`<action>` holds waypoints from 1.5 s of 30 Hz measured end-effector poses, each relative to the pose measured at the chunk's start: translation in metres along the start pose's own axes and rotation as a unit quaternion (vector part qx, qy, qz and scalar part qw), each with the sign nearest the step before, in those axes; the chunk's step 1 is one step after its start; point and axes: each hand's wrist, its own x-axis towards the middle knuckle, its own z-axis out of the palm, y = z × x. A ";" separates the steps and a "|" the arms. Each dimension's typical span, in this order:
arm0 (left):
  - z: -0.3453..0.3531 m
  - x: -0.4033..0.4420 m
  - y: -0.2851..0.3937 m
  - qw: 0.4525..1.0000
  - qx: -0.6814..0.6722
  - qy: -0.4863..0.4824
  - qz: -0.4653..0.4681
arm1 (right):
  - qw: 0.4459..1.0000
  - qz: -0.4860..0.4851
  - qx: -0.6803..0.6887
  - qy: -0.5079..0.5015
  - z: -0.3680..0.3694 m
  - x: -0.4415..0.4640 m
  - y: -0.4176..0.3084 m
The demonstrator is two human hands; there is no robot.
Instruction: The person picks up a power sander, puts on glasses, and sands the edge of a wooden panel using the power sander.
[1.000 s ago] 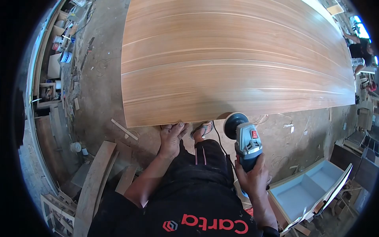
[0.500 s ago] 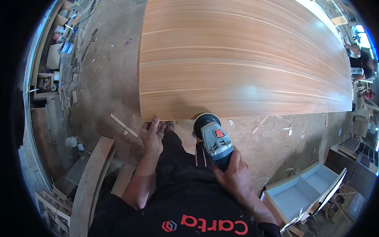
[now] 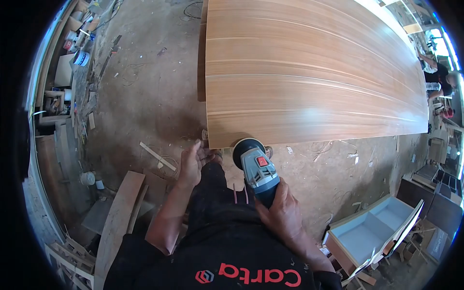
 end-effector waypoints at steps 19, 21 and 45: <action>-0.022 0.024 0.015 0.982 -0.036 -0.134 -0.127 | 0.999 -0.001 -0.034 0.042 0.047 0.002 -0.062; -0.022 0.025 0.015 0.982 -0.033 -0.132 -0.131 | 0.998 -0.001 -0.037 0.045 0.048 0.002 -0.065; -0.027 0.026 0.020 0.973 -0.079 -0.153 -0.154 | 0.999 0.030 -0.028 0.034 0.050 -0.006 -0.072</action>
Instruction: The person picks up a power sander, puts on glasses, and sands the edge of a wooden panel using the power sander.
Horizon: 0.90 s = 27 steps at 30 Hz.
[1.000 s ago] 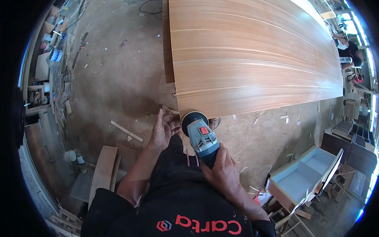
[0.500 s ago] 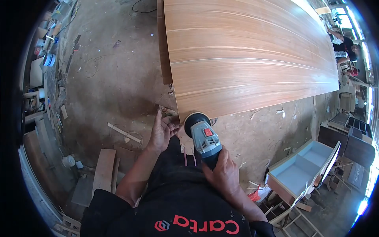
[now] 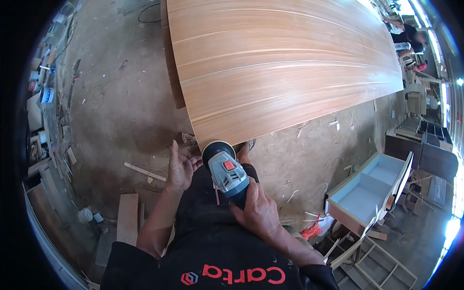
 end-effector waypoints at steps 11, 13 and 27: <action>0.001 -0.004 0.006 1.000 0.012 0.015 0.004 | 0.998 0.057 0.028 0.021 -0.004 -0.012 0.024; -0.001 -0.004 0.005 1.000 0.015 0.015 0.004 | 0.998 0.064 0.020 -0.003 -0.004 -0.011 0.019; -0.001 -0.004 0.002 0.999 0.000 0.041 0.000 | 1.000 0.001 0.009 0.009 0.001 -0.007 0.017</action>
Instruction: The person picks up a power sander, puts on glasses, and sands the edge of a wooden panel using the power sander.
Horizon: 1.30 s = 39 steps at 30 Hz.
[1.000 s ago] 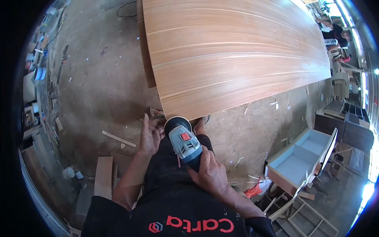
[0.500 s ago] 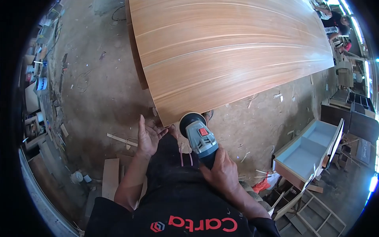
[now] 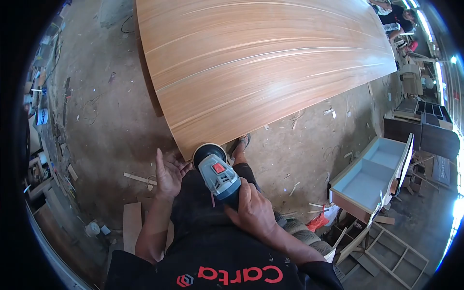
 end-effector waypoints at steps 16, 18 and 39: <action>0.003 -0.010 0.002 0.999 0.016 0.043 0.021 | 0.997 0.077 0.006 0.024 -0.031 0.003 0.064; 0.000 -0.009 -0.001 0.998 0.008 0.050 0.030 | 0.996 0.085 0.006 0.023 -0.035 0.004 0.071; 0.005 -0.018 -0.010 0.985 0.032 0.145 0.082 | 0.992 0.120 0.017 0.037 -0.081 0.019 0.152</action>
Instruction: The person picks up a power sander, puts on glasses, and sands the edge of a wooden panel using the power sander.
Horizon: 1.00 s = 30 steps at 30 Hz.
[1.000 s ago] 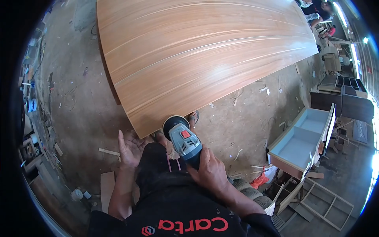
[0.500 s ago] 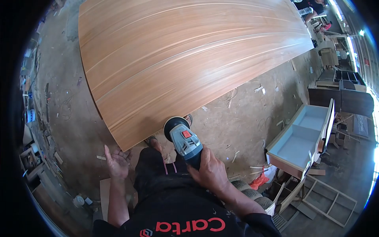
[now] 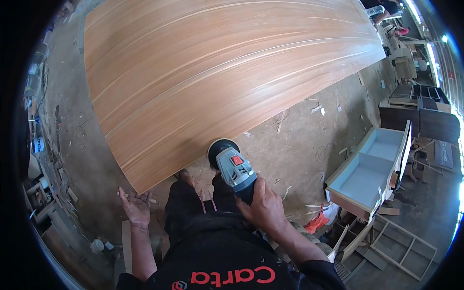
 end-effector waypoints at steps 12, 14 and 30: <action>0.037 -0.009 -0.014 0.988 -0.012 0.140 0.064 | 0.999 0.011 0.008 0.048 -0.025 0.019 0.050; 0.049 -0.011 -0.016 0.981 -0.024 0.177 0.080 | 0.998 0.023 0.009 0.058 -0.029 0.022 0.053; 0.065 -0.003 -0.034 0.968 0.006 0.214 0.134 | 0.998 -0.054 0.004 -0.028 -0.035 0.023 0.045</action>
